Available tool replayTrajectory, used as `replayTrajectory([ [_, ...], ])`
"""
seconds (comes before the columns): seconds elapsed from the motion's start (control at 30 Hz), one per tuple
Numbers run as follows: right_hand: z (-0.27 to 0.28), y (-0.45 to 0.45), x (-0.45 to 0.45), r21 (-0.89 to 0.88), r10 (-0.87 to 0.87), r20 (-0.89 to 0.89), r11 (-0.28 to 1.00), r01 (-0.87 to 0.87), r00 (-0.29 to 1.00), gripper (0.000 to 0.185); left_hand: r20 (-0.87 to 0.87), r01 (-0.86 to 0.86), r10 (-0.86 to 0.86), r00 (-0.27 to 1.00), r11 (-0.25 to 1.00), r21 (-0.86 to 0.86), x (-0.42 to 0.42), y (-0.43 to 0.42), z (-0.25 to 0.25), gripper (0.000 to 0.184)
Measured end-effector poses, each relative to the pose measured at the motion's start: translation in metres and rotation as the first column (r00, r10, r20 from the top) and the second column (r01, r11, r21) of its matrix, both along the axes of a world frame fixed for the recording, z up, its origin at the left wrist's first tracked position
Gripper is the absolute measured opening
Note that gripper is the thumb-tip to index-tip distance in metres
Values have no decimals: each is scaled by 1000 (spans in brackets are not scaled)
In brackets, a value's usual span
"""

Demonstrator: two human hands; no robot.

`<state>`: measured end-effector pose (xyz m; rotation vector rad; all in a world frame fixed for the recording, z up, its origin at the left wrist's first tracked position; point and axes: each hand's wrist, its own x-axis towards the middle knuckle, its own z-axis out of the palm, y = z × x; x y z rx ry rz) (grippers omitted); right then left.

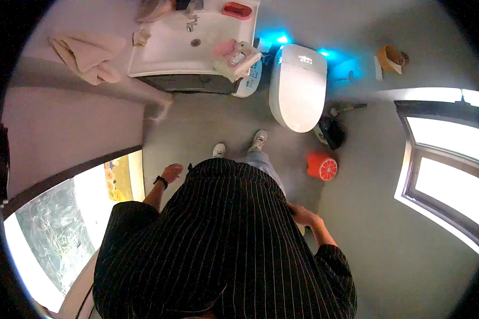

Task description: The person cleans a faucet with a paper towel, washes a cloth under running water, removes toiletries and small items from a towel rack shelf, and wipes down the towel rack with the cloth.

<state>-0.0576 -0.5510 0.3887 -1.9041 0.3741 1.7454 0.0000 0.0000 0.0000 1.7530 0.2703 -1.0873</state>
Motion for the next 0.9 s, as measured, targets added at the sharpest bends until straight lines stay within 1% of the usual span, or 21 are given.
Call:
replayTrajectory([
  [0.07,-26,-13,-14,174,-36,320,984,-22,947,63,169,-20,3,986,995,100,-2,1,16,17],
  [0.1,-76,15,2,308,-66,317,951,-37,946,63,173,-35,-7,985,971,236,13,67,58,17],
  [0.13,-80,-1,13,329,-154,455,944,-4,877,60,136,-55,24,990,972,231,21,41,56,17],
  [0.2,-112,-26,23,389,-241,570,921,0,785,58,101,-96,72,992,961,258,27,17,67,16],
  [0.23,-145,-44,22,471,-329,552,881,40,766,54,119,-18,-19,993,953,302,28,7,70,18],
  [0.27,-169,-62,19,519,-372,540,853,49,755,52,134,59,-112,985,936,348,32,-4,73,20],
  [0.3,-192,-81,17,566,-413,525,823,57,745,50,141,40,-98,985,930,366,37,-13,79,20],
  [0.37,-220,-115,19,327,-387,424,909,260,819,43,92,141,-190,977,911,389,51,-36,89,24],
  [0.4,-179,-106,41,427,-564,250,794,433,787,42,249,145,-251,935,914,378,51,-47,93,29],
  [0.43,-157,-104,58,476,-636,199,728,494,745,41,260,117,-233,937,911,395,49,-53,76,29],
  [0.47,-135,-102,75,520,-700,142,654,549,700,41,468,148,-326,821,914,377,50,-53,44,31],
  [0.5,-151,-116,70,546,-695,178,659,518,697,41,640,188,-400,656,908,375,52,-52,31,33],
  [0.53,-165,-128,67,570,-690,214,663,485,691,41,640,161,-397,658,904,395,64,-65,53,33],
  [0.6,-217,-156,73,696,-614,357,677,238,703,42,425,21,-231,875,897,442,98,-117,131,20],
  [0.63,-221,-165,81,708,-608,349,669,224,713,42,424,4,-223,878,889,458,107,-129,149,20],
  [0.7,-222,-176,98,556,-471,406,808,197,783,38,458,-42,-152,876,921,387,129,-143,177,25],
  [0.73,-216,-182,123,579,-474,403,794,183,783,38,464,-56,-156,872,910,411,146,-147,197,25],
  [0.77,-188,-183,156,422,-146,547,899,-121,824,36,521,-88,-125,844,927,366,163,-151,213,27],
  [0.8,-165,-182,184,222,197,629,881,-417,752,33,575,-117,-93,813,941,318,179,-151,222,29],
  [0.83,-151,-178,201,227,191,638,879,-419,746,33,582,-120,-99,808,938,326,195,-147,224,29],
  [0.9,-128,-167,226,332,-141,753,925,-186,643,22,709,-225,1,705,949,222,228,-138,225,30],
])
